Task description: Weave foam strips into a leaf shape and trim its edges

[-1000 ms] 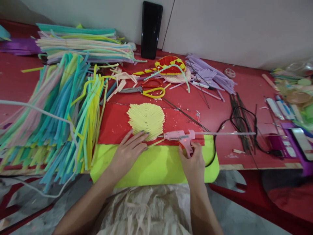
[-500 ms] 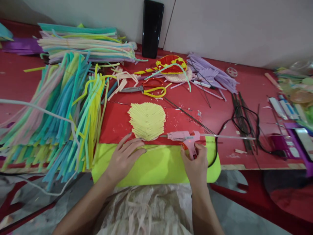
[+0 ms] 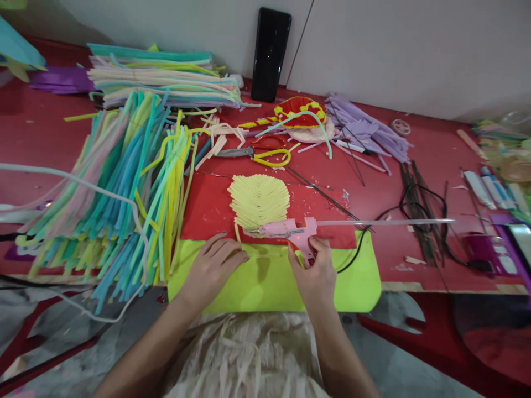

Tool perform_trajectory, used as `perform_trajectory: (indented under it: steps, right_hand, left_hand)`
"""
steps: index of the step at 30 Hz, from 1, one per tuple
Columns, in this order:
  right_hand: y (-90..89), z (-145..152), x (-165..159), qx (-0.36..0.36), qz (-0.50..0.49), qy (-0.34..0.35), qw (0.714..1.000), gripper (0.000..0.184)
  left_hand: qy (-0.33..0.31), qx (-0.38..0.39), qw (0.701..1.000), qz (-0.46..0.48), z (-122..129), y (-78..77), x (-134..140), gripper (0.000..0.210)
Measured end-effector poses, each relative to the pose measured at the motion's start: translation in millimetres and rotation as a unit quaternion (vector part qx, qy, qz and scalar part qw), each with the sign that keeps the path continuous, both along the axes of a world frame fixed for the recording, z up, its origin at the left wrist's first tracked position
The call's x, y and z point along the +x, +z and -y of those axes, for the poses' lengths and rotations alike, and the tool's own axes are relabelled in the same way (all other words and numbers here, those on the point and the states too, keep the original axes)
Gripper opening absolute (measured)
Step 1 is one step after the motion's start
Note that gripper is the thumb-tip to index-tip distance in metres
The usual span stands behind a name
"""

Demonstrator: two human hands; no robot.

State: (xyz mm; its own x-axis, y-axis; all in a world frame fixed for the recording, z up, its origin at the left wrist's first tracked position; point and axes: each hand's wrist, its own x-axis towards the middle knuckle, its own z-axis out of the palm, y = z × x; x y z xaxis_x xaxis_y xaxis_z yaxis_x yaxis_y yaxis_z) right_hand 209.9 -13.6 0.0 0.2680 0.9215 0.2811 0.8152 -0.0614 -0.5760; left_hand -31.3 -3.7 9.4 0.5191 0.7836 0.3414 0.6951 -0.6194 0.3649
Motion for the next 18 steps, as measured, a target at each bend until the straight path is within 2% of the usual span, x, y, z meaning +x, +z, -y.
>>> perform_trajectory:
  steps: [7,18]
  right_hand:
    - [0.1,-4.8,-6.3,0.052,0.064,0.038,0.996,0.030]
    - [1.1,-4.1,-9.7,0.061,0.077,0.052,0.994,0.029]
  left_hand:
    - [-0.007,-0.011,1.000,0.001,0.0,-2.9,-1.0,0.015]
    - [-0.008,-0.007,1.000,0.005,-1.0,-1.7,-1.8,0.014]
